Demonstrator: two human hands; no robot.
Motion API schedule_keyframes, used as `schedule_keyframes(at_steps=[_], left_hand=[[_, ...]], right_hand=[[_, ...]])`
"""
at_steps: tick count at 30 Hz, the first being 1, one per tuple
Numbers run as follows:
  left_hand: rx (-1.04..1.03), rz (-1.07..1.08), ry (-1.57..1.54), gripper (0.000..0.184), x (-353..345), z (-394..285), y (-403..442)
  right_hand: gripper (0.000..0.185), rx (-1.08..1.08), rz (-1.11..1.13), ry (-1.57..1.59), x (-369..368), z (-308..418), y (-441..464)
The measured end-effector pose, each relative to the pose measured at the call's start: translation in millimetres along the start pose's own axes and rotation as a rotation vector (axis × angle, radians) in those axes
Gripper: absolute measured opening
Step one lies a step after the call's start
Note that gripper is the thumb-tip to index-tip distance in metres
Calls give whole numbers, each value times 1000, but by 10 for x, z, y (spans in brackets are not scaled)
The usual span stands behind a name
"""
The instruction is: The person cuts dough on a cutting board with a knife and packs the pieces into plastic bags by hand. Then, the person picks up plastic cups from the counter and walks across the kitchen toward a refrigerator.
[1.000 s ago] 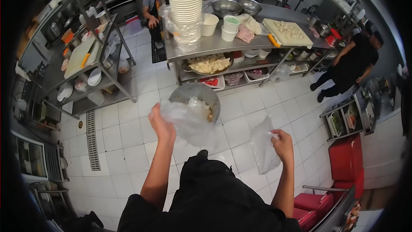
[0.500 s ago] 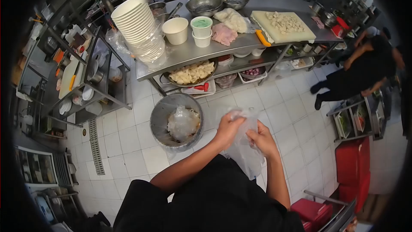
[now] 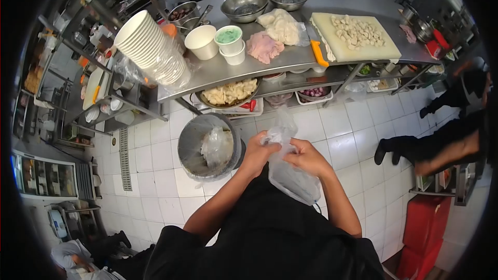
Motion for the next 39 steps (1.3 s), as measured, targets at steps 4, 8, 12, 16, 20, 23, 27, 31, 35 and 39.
schedule_keyframes(at_steps=[4, 8, 12, 16, 20, 23, 27, 31, 35, 39], left_hand=[[-20, -92, 70, 28, 111, -106, 377], [18, -121, -9, 27, 168, -136, 752], [-19, 8, 32, 32, 75, -294, 1009], [-65, -50, 110, 36, -44, -394, 1168], [-148, -107, 117, 33, -123, -427, 1386], [-151, -163, 81, 23, -94, -472, 1501], [-183, -466, -63, 23, 128, -485, 1532], [-250, -909, -207, 20, 432, -652, 1169], [-447, -1256, -288, 21, 770, -810, 921], [-513, -1255, -280, 24, 1124, -1024, 1135]], right_hand=[[36, -14, -126, -3, 465, 71, 5], [26, -54, -520, -157, 1291, -111, -174], [11, 71, -888, -8, 1756, -116, -516], [10, 156, -997, 37, 2156, -81, -610], [15, 172, -979, 77, 2512, 48, -345], [25, 130, -899, 15, 2780, 82, -8], [25, 111, -696, -37, 3097, 135, 517], [22, 22, -487, -203, 3077, 326, 992], [21, 32, -312, -310, 2996, 380, 1351], [22, 108, -190, -493, 2951, 256, 1635]])
Point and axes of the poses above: each hand's wrist, its own y-axis towards the middle knuckle, its own x-axis out of the back of the hand, z = x × y, the point moved 4 cm from there along y, towards the middle knuckle, and after that the axes turned 7 degrees about y, right-handed, at the moved point
